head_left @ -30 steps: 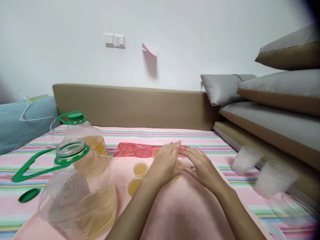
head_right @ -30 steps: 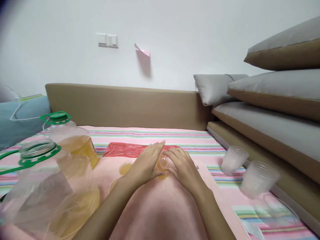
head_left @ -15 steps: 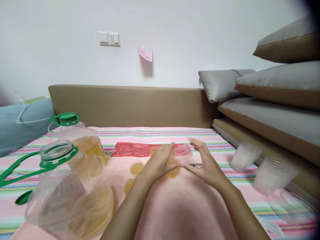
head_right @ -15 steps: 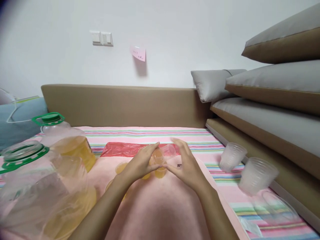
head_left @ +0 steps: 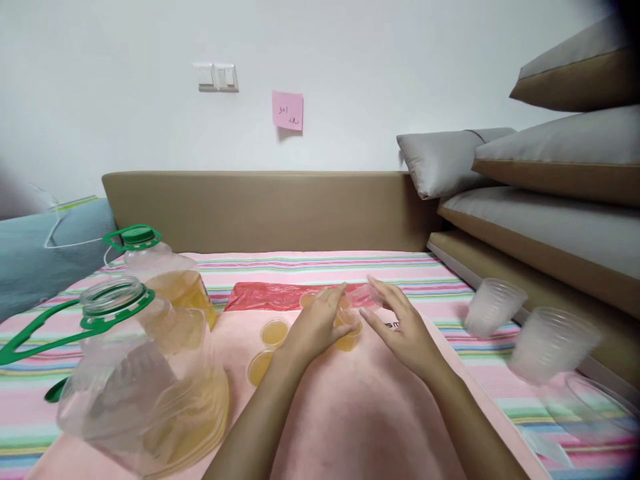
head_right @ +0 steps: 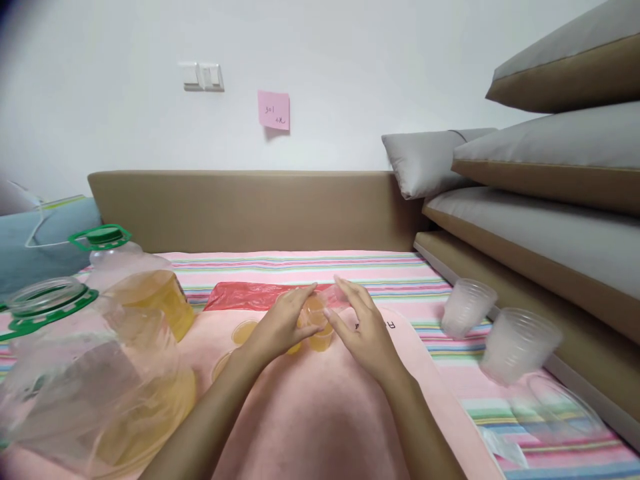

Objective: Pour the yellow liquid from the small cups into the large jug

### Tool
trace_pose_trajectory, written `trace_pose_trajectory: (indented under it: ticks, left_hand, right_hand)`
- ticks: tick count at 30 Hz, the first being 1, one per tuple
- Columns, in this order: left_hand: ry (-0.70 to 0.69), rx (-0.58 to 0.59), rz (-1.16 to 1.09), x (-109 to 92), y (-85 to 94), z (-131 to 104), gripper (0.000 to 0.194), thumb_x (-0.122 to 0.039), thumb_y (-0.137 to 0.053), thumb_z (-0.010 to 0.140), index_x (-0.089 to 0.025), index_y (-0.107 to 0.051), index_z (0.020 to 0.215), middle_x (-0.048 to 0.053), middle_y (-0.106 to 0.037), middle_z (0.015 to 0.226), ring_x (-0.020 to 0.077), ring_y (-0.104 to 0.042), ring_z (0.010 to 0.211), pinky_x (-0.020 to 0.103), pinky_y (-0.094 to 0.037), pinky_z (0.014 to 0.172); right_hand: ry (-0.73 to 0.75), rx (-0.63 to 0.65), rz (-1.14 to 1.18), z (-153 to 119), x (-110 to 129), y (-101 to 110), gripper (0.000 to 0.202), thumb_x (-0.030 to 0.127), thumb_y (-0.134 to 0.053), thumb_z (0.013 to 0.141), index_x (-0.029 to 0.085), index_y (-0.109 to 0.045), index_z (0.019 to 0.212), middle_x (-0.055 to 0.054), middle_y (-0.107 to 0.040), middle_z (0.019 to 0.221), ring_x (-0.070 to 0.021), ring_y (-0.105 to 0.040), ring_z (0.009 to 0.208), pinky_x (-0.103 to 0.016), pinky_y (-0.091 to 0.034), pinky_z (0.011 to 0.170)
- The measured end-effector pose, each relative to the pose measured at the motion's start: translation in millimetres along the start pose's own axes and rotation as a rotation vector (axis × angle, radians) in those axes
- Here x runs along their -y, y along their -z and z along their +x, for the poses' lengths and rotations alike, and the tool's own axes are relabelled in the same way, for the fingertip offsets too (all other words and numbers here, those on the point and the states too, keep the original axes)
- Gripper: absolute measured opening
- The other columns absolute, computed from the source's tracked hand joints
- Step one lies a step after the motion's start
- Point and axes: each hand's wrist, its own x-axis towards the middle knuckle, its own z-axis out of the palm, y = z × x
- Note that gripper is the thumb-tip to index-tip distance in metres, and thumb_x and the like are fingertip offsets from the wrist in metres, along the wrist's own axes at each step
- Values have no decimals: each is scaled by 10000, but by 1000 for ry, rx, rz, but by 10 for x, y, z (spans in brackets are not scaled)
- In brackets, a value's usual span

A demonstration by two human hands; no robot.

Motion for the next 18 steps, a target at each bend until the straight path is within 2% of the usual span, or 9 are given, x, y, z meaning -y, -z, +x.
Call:
trace_pose_trajectory:
  ticks: [3, 6, 7, 8, 10, 12, 13, 16, 18]
  left_hand:
    - [-3, -1, 12, 12, -9, -4, 793, -242, -805, 870, -190, -392, 1544, 183, -575, 1510, 339, -530, 1426, 541, -473, 1143]
    - [-1, -1, 22, 43, -37, -26, 810, -223, -816, 855, -213, -390, 1544, 175, -579, 1505, 350, -537, 1415, 562, -477, 1131]
    - [1, -1, 25, 54, -47, -35, 816, -218, -819, 850, -216, -391, 1544, 174, -583, 1499, 353, -544, 1408, 563, -484, 1122]
    - [4, 0, 28, 64, -56, -43, 823, -211, -822, 846, -212, -390, 1546, 178, -586, 1492, 355, -551, 1400, 561, -493, 1112]
    - [10, -2, 33, 74, -68, -51, 836, -203, -826, 841, -200, -383, 1550, 187, -592, 1481, 355, -560, 1391, 556, -502, 1103]
    - [9, -5, 38, 74, -73, -48, 828, -208, -820, 849, -196, -380, 1551, 188, -590, 1483, 351, -555, 1396, 556, -497, 1111]
    - [8, -7, 40, 72, -73, -43, 821, -213, -817, 854, -197, -381, 1549, 188, -584, 1492, 350, -546, 1406, 559, -490, 1119]
    - [4, -8, 46, 66, -74, -26, 815, -214, -820, 853, -205, -386, 1543, 184, -570, 1513, 354, -521, 1430, 571, -472, 1136]
    - [6, -9, 49, 67, -77, -21, 816, -211, -818, 855, -203, -383, 1545, 187, -568, 1512, 360, -525, 1425, 581, -468, 1136]
  right_hand:
    - [-42, -88, 32, -2, -8, -27, 803, 486, -666, 953, 382, -252, 1633, -115, -483, 1580, -292, -632, 1276, -561, -538, 1061]
    - [15, -23, -21, 0, -10, -26, 513, 461, -641, 968, 343, -553, 1459, -93, -546, 1523, -302, -580, 1353, -538, -511, 1103]
    - [23, -7, -38, 0, -6, -22, 467, 449, -634, 972, 340, -592, 1424, -87, -563, 1507, -301, -579, 1356, -517, -528, 1083]
    - [12, -10, -45, -2, -1, -17, 502, 444, -636, 969, 348, -566, 1457, -86, -565, 1508, -300, -599, 1330, -487, -573, 1012]
    - [-43, -65, -29, -8, 9, -13, 743, 450, -662, 948, 380, -340, 1614, -104, -533, 1547, -297, -658, 1234, -409, -635, 788]
    - [-71, -100, -12, -11, 8, -18, 917, 451, -684, 929, 393, -146, 1669, -119, -514, 1563, -289, -685, 1171, -385, -632, 710]
    - [-54, -105, -15, -10, 2, -23, 888, 444, -682, 931, 392, -180, 1662, -114, -521, 1553, -285, -680, 1181, -409, -635, 772]
    - [40, -95, -55, 2, -29, -37, 562, 412, -644, 966, 369, -503, 1508, -78, -566, 1486, -275, -629, 1275, -505, -544, 1057]
    - [61, -105, -50, 12, -47, -42, 470, 402, -630, 975, 356, -573, 1440, -74, -568, 1466, -264, -633, 1260, -512, -528, 1083]
